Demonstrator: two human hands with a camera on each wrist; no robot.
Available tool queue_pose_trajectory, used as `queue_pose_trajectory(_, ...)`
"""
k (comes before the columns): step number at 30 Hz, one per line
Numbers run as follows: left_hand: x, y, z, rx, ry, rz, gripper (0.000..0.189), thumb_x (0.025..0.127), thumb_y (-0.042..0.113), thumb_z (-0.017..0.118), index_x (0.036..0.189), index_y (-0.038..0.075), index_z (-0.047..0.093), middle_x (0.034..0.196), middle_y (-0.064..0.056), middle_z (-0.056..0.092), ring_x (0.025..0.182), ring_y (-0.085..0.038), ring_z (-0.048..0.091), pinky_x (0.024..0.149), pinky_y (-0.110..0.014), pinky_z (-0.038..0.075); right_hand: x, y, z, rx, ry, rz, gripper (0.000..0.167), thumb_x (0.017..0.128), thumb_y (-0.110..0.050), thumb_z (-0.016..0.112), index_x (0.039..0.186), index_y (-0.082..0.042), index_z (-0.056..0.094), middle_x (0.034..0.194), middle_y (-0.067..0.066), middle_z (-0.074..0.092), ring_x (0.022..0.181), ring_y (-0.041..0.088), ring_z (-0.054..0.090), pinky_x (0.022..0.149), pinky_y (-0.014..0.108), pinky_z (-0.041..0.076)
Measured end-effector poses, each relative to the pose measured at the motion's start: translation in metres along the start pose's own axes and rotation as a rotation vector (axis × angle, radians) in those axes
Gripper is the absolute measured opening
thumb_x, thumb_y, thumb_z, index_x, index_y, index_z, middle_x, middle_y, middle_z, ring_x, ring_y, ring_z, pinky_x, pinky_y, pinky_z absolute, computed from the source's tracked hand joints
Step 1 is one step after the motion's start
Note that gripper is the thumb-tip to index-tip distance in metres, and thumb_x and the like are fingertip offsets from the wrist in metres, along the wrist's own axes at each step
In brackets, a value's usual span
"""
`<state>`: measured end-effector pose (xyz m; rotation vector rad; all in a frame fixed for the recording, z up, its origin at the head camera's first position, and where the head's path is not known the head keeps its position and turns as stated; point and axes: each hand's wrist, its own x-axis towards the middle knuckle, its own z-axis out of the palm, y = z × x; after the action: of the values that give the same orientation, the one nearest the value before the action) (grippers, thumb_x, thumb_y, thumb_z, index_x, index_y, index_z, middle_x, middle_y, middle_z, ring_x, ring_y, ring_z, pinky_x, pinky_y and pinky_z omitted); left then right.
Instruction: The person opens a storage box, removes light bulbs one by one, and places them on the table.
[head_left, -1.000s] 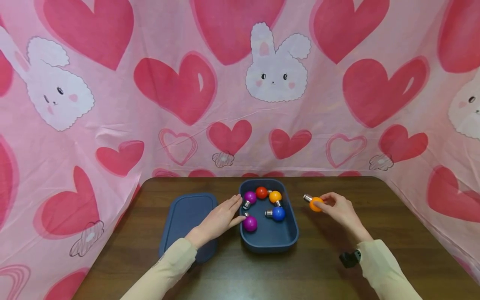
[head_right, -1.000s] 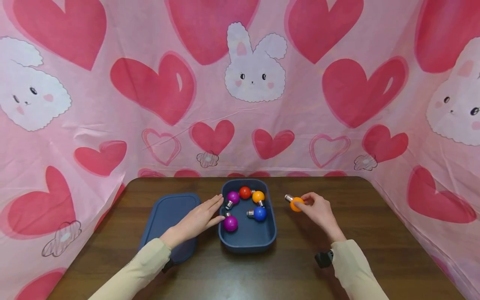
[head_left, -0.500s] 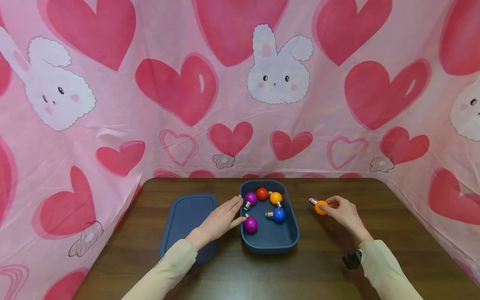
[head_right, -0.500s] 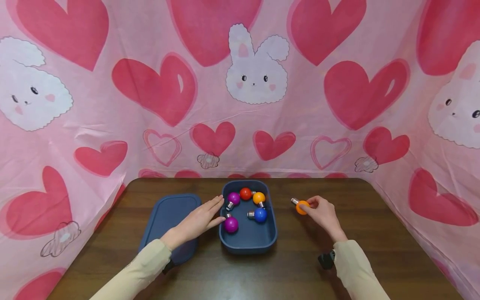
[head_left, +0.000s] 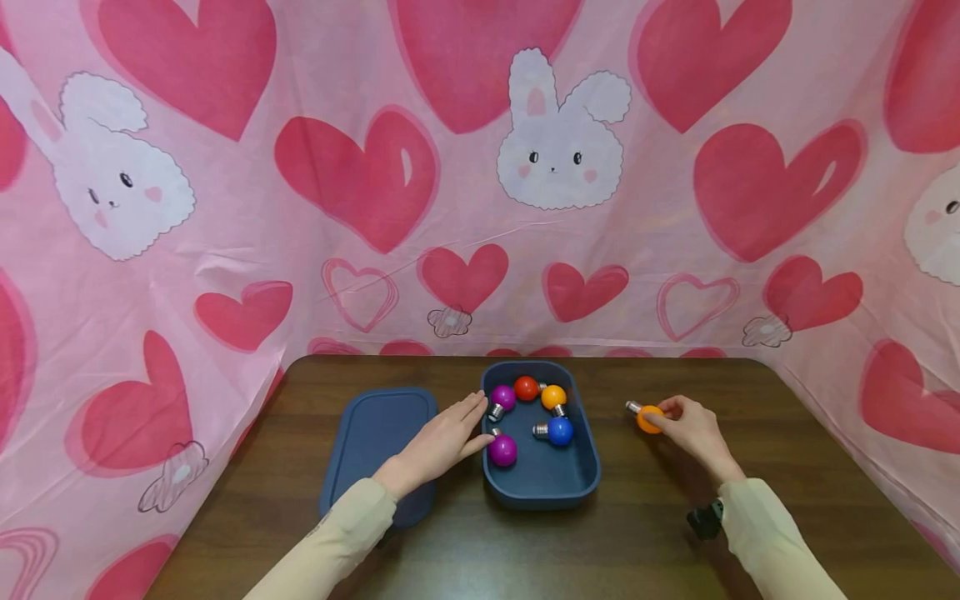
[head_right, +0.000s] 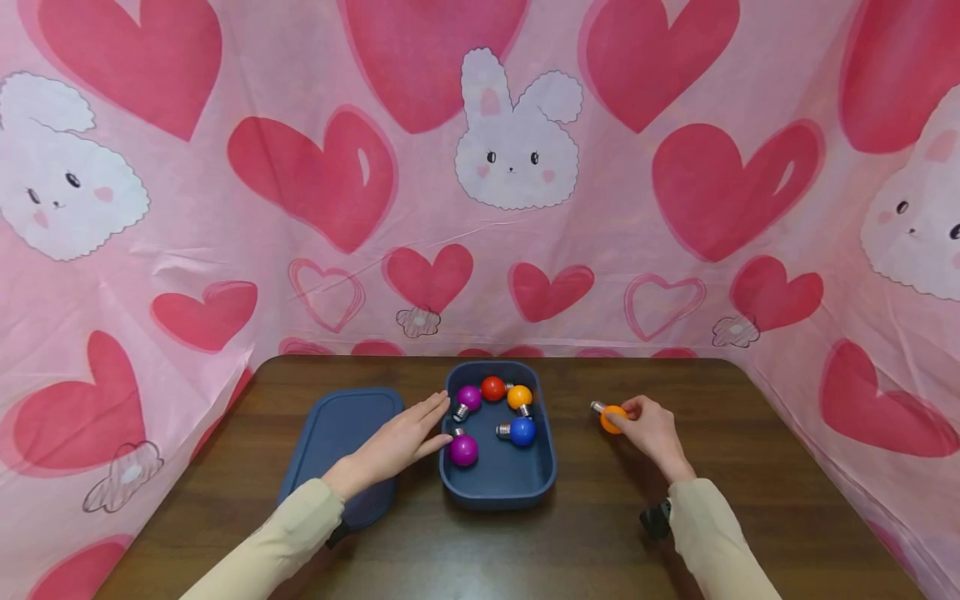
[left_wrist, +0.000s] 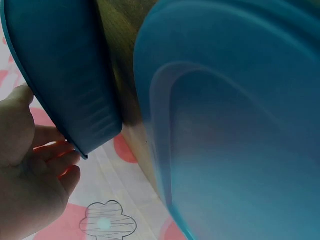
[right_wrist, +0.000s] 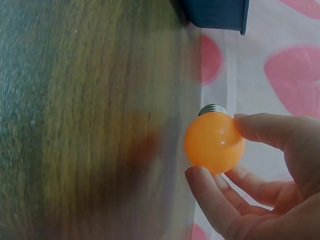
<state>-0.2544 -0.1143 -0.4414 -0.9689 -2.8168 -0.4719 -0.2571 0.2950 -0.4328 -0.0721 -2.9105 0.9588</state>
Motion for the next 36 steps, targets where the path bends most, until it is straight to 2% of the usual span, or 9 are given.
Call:
queue_pose_trajectory(6,-0.0002,0.0005,-0.0005,0.007,0.003,0.005,0.067,0.099,0.044,0.056,0.15,0.003,0.041,0.157,-0.015,0.041,0.142,-0.033,0.046,0.111,-0.047,0.045,0.0014,0.0026,0.0006,-0.014,0.014,-0.004,0.044,0.092,-0.033,0.068,0.107,0.008,0.061,0.099,0.025,0.067,0.084,0.029,0.061,0.075,0.036,0.055)
queue_pose_trajectory(16,-0.0001,0.0003,0.0009,0.022,0.013,0.007,0.066,0.099,0.044,0.055,0.15,0.004,0.042,0.156,-0.014,0.042,0.141,-0.033,0.047,0.111,-0.046,0.046,0.0049,0.0062,0.0033,-0.034,0.03,-0.008,0.045,0.092,-0.034,0.067,0.107,0.008,0.062,0.102,0.027,0.066,0.087,0.034,0.062,0.084,0.049,0.054)
queue_pose_trajectory(36,-0.0006,0.0002,0.0012,0.012,0.005,-0.001,0.067,0.099,0.045,0.055,0.15,0.004,0.041,0.157,-0.014,0.041,0.142,-0.032,0.046,0.112,-0.046,0.045,0.0059,0.0078,0.0059,-0.039,0.006,-0.024,0.044,0.092,-0.031,0.068,0.108,0.009,0.061,0.103,0.028,0.067,0.088,0.035,0.063,0.085,0.052,0.055)
